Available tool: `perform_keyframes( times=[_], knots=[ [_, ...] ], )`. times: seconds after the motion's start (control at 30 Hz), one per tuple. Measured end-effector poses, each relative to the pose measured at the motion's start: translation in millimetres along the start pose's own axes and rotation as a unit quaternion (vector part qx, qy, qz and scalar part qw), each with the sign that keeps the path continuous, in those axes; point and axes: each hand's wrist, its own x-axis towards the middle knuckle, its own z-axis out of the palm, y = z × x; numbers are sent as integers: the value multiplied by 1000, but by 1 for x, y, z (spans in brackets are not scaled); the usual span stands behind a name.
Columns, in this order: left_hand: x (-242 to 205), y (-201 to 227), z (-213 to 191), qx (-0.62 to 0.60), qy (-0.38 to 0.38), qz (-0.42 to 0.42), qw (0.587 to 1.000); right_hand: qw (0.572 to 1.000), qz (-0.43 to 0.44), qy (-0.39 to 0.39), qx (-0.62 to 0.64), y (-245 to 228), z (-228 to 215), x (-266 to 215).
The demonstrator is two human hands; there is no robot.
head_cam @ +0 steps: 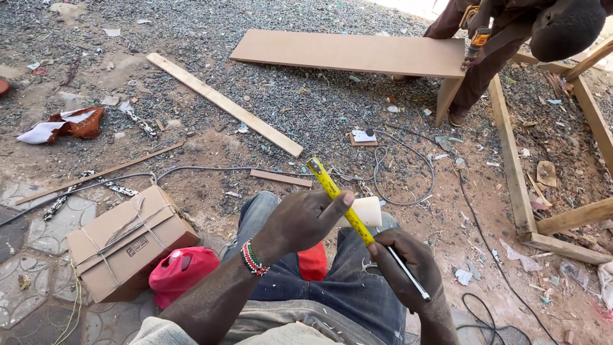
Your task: Measuring the dimensions of a wooden furniture leg and marking it with a pencil in a workshop.
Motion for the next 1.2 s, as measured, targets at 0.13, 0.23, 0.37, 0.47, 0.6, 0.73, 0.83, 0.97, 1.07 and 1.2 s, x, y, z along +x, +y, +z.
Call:
perform_keyframes(
  times=[0.13, 0.23, 0.37, 0.47, 0.6, 0.73, 0.83, 0.97, 1.07, 1.2],
  knots=[
    [2, -8, 6, 58, 63, 42, 995, 999, -22, 17, -25, 14, 0, 0],
    [6, -13, 6, 63, 93, 89, 990, 998, -56, 16, -22, 19, -3, 3],
    [8, -13, 1, 82, 163, 158, 970, 999, -26, 41, -4, 19, 5, 6],
    [9, -11, -2, 25, 185, 108, 976, 999, -20, 49, 2, 19, 9, 11],
    [8, -9, -8, 8, 185, 82, 979, 998, 31, 57, 7, 16, 15, 17],
    [9, -11, -9, 7, 174, 71, 982, 996, 23, 8, 91, 28, 17, 23],
    [10, -13, -6, -12, 153, 71, 986, 997, 25, -10, 71, 27, 20, 24],
    [16, -13, -5, -75, 68, 54, 993, 994, 30, -9, 100, 28, 21, 21],
    [16, -17, -6, -79, 10, 30, 996, 993, 11, -9, 119, 31, 24, 20],
    [9, -8, -15, -51, -3, 22, 998, 998, -11, -6, 70, 10, 17, 22]
  ],
)
